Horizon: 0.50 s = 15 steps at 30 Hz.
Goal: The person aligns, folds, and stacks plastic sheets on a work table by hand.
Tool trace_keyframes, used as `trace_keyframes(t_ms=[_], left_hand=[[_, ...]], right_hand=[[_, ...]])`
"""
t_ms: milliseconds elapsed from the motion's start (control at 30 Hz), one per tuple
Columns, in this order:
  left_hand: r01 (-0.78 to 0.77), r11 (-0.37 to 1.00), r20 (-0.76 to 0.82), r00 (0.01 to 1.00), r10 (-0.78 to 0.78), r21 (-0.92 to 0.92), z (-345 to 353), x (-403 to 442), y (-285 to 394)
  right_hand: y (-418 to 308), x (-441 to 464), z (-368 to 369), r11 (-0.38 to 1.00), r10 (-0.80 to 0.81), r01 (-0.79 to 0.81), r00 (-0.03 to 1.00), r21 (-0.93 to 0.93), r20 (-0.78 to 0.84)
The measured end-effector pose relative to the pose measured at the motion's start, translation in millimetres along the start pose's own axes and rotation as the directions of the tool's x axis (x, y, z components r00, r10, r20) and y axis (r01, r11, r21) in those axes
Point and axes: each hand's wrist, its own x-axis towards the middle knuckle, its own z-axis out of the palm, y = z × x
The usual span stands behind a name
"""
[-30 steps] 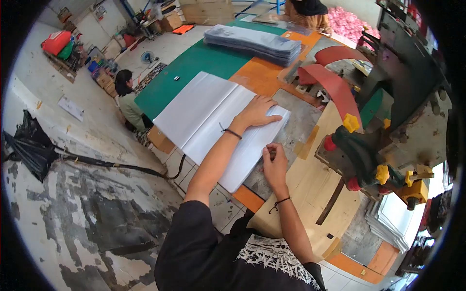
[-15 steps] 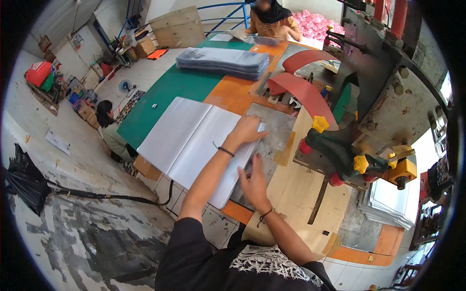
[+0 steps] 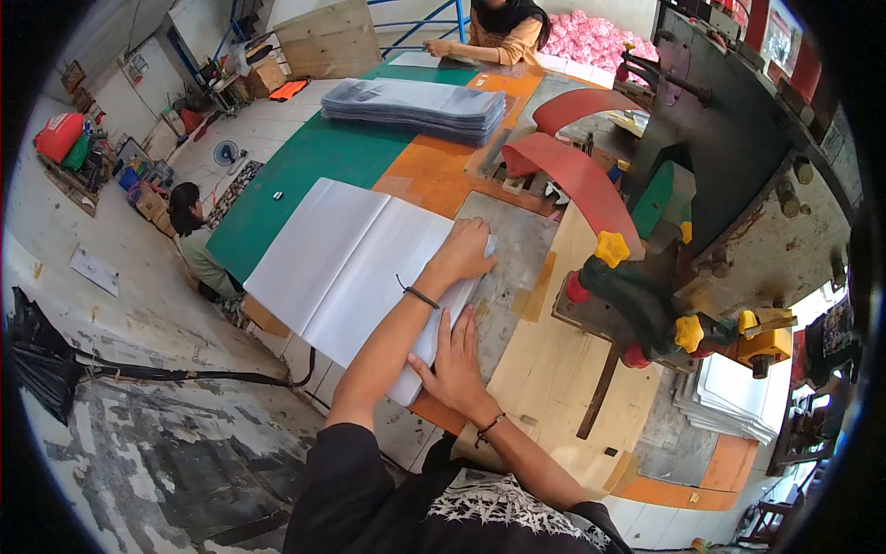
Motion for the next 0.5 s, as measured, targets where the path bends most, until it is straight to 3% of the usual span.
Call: trace_keyframes(t_ms=[100,200,500], left_hand=[[-0.016,1.000,-0.024,1.000,0.016,0.004,7,1,-3],[-0.030,0.999,-0.039,0.999,0.031,0.026,8,3,-4],[-0.077,0.997,-0.011,0.997,0.077,0.005,0,3,0]], right_hand=[[-14,-12,-12,0.999,-0.028,0.028,1.000,-0.019,0.004],[-29,-18,-23,0.994,-0.052,0.067,0.983,-0.081,0.177],[-31,-28,-18,0.985,-0.068,0.102,0.971,-0.142,0.228]])
